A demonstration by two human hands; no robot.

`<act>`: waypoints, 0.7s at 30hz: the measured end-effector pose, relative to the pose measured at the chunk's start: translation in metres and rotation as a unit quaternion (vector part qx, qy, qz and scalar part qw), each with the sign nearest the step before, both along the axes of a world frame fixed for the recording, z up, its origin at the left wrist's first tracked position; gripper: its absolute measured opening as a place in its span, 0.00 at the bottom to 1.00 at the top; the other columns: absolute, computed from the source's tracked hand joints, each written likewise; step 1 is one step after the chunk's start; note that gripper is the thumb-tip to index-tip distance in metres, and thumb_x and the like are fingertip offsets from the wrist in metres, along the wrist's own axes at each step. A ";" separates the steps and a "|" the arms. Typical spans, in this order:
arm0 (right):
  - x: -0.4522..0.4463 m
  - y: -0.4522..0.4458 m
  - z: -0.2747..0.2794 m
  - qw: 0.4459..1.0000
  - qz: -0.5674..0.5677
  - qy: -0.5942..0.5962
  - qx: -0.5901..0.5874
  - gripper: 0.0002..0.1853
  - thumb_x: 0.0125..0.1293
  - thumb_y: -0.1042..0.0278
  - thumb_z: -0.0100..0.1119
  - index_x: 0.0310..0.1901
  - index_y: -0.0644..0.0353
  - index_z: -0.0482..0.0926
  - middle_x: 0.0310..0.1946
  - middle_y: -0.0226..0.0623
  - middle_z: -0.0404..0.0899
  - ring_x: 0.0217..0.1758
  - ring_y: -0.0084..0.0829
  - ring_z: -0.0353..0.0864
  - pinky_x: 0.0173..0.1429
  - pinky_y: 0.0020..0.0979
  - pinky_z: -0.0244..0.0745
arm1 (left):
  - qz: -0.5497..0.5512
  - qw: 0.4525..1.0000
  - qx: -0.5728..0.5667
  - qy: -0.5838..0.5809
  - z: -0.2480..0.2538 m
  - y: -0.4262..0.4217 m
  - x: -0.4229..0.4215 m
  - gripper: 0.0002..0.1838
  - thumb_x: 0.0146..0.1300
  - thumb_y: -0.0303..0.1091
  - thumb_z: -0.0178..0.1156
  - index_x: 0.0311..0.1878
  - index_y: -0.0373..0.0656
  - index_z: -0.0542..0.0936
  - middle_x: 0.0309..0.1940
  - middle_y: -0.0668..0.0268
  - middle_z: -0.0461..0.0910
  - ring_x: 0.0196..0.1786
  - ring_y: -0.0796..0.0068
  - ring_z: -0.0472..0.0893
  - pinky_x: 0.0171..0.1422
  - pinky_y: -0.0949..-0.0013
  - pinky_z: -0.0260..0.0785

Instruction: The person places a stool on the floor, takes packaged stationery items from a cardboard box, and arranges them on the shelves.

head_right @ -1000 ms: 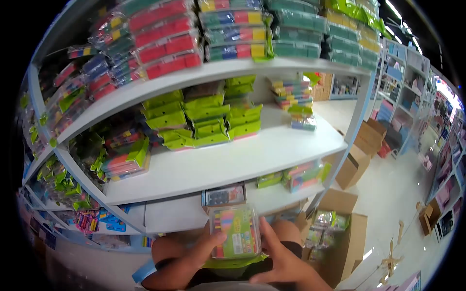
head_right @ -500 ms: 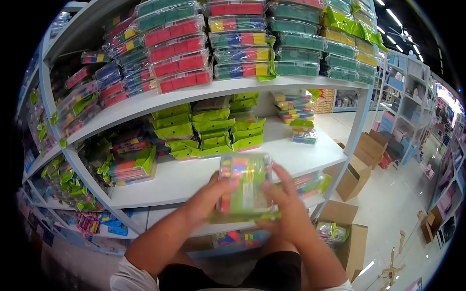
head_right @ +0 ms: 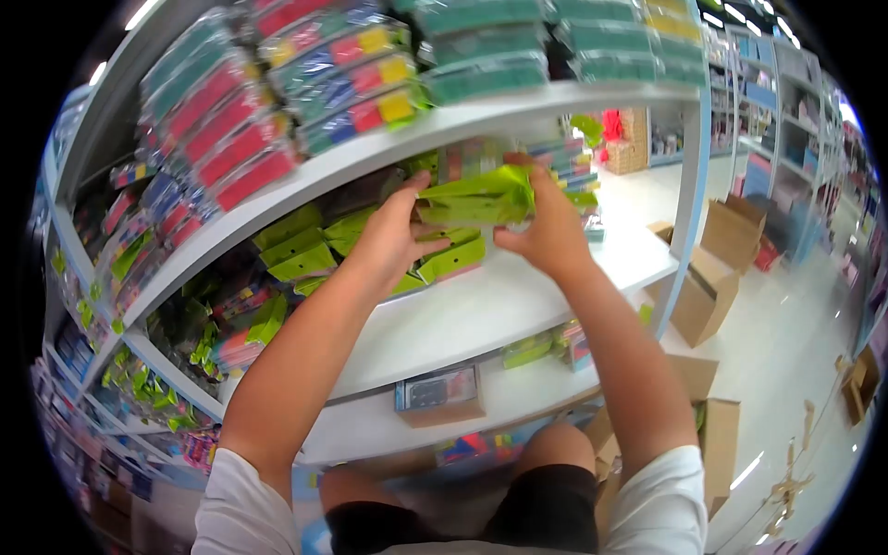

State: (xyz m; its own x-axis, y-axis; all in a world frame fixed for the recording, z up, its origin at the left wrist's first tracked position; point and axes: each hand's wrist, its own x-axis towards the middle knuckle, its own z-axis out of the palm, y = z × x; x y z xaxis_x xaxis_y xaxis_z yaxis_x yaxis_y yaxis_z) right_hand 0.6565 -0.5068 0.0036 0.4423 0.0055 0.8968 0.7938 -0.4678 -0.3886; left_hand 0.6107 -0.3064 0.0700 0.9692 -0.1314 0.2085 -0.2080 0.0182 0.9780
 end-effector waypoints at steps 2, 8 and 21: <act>0.012 -0.010 0.004 0.995 0.005 0.101 0.012 0.47 0.46 0.68 0.77 0.70 0.58 0.65 0.58 0.51 0.80 0.59 0.51 0.81 0.60 0.40 0.78 | 0.022 0.995 0.082 -0.044 -0.009 -0.002 0.000 0.33 0.74 0.46 0.50 0.76 0.38 0.62 0.71 0.50 0.66 0.69 0.54 0.73 0.72 0.50 0.67; 0.067 -0.018 0.012 0.989 -0.092 0.112 0.022 0.55 0.46 0.61 0.78 0.75 0.66 0.58 0.51 0.57 0.83 0.55 0.53 0.84 0.54 0.40 0.80 | 0.170 0.793 0.493 -0.315 -0.004 0.000 0.017 0.33 0.65 0.40 0.54 0.70 0.33 0.67 0.65 0.43 0.74 0.65 0.53 0.76 0.71 0.58 0.69; 0.114 0.002 0.007 0.990 -0.050 0.105 0.076 0.60 0.42 0.61 0.78 0.77 0.62 0.52 0.41 0.50 0.87 0.46 0.48 0.87 0.52 0.38 0.82 | 0.211 0.585 0.761 -0.184 0.024 -0.012 0.104 0.39 0.60 0.50 0.63 0.70 0.36 0.70 0.69 0.47 0.72 0.72 0.51 0.72 0.76 0.55 0.65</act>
